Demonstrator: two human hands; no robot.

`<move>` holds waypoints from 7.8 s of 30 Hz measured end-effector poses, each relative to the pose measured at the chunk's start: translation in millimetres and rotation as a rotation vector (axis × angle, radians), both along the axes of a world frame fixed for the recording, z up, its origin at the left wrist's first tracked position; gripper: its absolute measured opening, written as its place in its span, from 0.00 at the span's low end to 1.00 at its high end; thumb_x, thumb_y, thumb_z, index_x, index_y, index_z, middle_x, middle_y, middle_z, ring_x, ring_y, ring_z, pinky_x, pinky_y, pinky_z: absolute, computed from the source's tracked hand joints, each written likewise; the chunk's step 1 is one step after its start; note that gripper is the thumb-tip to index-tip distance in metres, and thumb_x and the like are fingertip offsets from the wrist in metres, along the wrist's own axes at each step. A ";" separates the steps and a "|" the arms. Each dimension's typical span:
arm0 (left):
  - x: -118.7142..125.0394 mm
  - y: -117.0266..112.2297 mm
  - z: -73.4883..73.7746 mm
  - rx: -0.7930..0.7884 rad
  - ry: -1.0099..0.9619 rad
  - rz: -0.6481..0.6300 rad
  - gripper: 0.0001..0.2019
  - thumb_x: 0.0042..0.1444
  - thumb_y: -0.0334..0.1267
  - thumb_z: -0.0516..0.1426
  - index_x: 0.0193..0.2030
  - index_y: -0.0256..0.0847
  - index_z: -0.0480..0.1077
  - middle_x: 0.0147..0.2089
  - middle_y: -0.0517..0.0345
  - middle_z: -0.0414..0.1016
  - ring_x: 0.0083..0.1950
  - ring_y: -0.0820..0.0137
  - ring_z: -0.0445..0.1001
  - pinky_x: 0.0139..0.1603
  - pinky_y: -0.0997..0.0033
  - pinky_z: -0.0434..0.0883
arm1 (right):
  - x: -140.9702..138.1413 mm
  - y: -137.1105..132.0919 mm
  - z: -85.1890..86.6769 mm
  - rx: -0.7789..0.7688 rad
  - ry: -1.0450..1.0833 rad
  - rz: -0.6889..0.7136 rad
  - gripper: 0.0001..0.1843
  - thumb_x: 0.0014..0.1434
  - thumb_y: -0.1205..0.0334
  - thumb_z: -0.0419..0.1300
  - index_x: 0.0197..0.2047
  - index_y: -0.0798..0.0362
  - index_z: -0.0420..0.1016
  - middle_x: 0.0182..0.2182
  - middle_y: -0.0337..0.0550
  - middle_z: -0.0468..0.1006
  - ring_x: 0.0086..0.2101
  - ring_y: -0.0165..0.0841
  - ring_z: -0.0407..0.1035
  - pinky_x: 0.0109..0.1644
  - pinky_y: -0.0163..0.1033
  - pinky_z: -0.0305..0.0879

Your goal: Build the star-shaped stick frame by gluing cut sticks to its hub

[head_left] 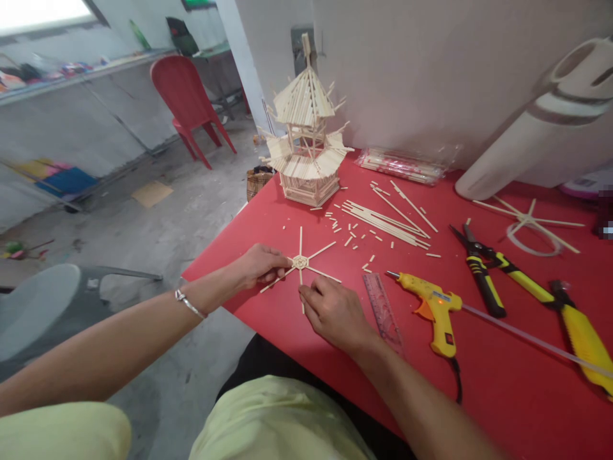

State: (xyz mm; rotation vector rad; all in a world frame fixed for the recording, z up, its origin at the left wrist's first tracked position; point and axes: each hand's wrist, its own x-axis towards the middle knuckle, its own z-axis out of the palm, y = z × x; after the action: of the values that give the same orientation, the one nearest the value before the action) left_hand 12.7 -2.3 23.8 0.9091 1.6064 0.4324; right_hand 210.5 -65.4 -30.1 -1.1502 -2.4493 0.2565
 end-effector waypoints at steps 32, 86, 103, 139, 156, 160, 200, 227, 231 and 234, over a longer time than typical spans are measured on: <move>-3.0 -1.0 -4.5 0.015 -0.008 -0.013 0.14 0.48 0.38 0.64 0.18 0.36 0.68 0.16 0.60 0.69 0.12 0.81 0.55 0.13 0.76 0.51 | 0.0 0.2 -0.4 0.001 0.000 -0.009 0.12 0.65 0.62 0.53 0.49 0.47 0.75 0.34 0.41 0.72 0.33 0.31 0.63 0.32 0.38 0.47; -2.3 -1.8 -5.9 0.008 -0.046 -0.006 0.13 0.52 0.35 0.61 0.19 0.36 0.68 0.16 0.60 0.69 0.11 0.80 0.54 0.12 0.75 0.55 | 0.0 0.7 -1.8 0.025 0.004 0.001 0.12 0.66 0.61 0.53 0.48 0.47 0.75 0.34 0.41 0.72 0.34 0.32 0.63 0.32 0.39 0.46; -2.3 -2.9 -4.4 0.004 -0.045 -0.005 0.13 0.50 0.36 0.62 0.18 0.36 0.68 0.15 0.60 0.68 0.11 0.80 0.54 0.13 0.75 0.55 | 0.0 1.1 0.7 0.011 0.005 0.000 0.13 0.66 0.61 0.52 0.48 0.47 0.75 0.34 0.41 0.72 0.34 0.31 0.63 0.33 0.39 0.47; -10.0 -7.5 -17.2 0.078 -0.048 -0.071 0.06 0.47 0.36 0.63 0.28 0.34 0.74 0.16 0.61 0.69 0.12 0.79 0.57 0.12 0.76 0.55 | -1.0 -0.8 -2.8 0.014 0.040 0.016 0.13 0.66 0.62 0.53 0.50 0.48 0.75 0.34 0.41 0.72 0.34 0.31 0.64 0.35 0.37 0.52; -8.1 -7.5 -15.8 0.079 -0.037 -0.068 0.06 0.47 0.36 0.63 0.28 0.35 0.73 0.17 0.62 0.69 0.12 0.80 0.56 0.12 0.76 0.54 | -1.3 -0.3 -1.2 0.022 0.039 0.004 0.14 0.66 0.62 0.52 0.50 0.48 0.76 0.33 0.41 0.73 0.33 0.30 0.64 0.34 0.37 0.51; -8.4 -7.6 -16.2 0.080 -0.043 -0.071 0.06 0.47 0.36 0.63 0.27 0.35 0.73 0.17 0.62 0.69 0.12 0.80 0.56 0.12 0.76 0.54 | -1.5 -0.2 -0.7 0.019 0.044 0.007 0.13 0.66 0.62 0.52 0.49 0.49 0.76 0.33 0.41 0.73 0.33 0.30 0.64 0.34 0.37 0.51; -37.4 -24.7 -23.6 0.801 0.647 -0.502 0.11 0.58 0.40 0.54 0.32 0.43 0.76 0.40 0.57 0.76 0.37 0.69 0.73 0.30 0.72 0.59 | -10.2 -8.9 5.3 0.157 -0.132 0.061 0.14 0.68 0.59 0.50 0.52 0.50 0.72 0.33 0.42 0.72 0.33 0.31 0.63 0.35 0.38 0.52; 5.0 20.7 13.9 0.872 0.280 -0.353 0.10 0.53 0.43 0.56 0.32 0.41 0.77 0.35 0.57 0.77 0.30 0.71 0.70 0.33 0.71 0.64 | 98.2 92.9 60.4 -0.210 -0.276 -0.722 0.11 0.62 0.54 0.56 0.41 0.44 0.80 0.42 0.39 0.80 0.41 0.34 0.72 0.39 0.35 0.59; 9.3 21.5 10.1 0.798 0.234 -0.284 0.11 0.50 0.45 0.59 0.32 0.40 0.77 0.32 0.57 0.77 0.27 0.73 0.66 0.30 0.72 0.62 | 90.7 110.7 52.8 -0.254 -0.284 -0.728 0.11 0.61 0.53 0.58 0.41 0.47 0.79 0.40 0.43 0.81 0.41 0.35 0.72 0.38 0.36 0.59; 5.1 20.2 7.7 0.750 0.175 -0.213 0.10 0.49 0.44 0.60 0.31 0.39 0.77 0.30 0.58 0.76 0.27 0.73 0.66 0.29 0.72 0.62 | 88.0 118.8 45.9 -0.301 -0.283 -0.728 0.11 0.60 0.54 0.60 0.39 0.50 0.79 0.38 0.46 0.81 0.39 0.36 0.73 0.37 0.36 0.59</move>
State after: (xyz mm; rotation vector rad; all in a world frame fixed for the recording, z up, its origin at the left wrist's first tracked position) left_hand 17.9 17.9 31.5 1.7021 1.4869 0.8484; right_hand 298.5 53.4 15.9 -2.2413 -2.0614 0.2499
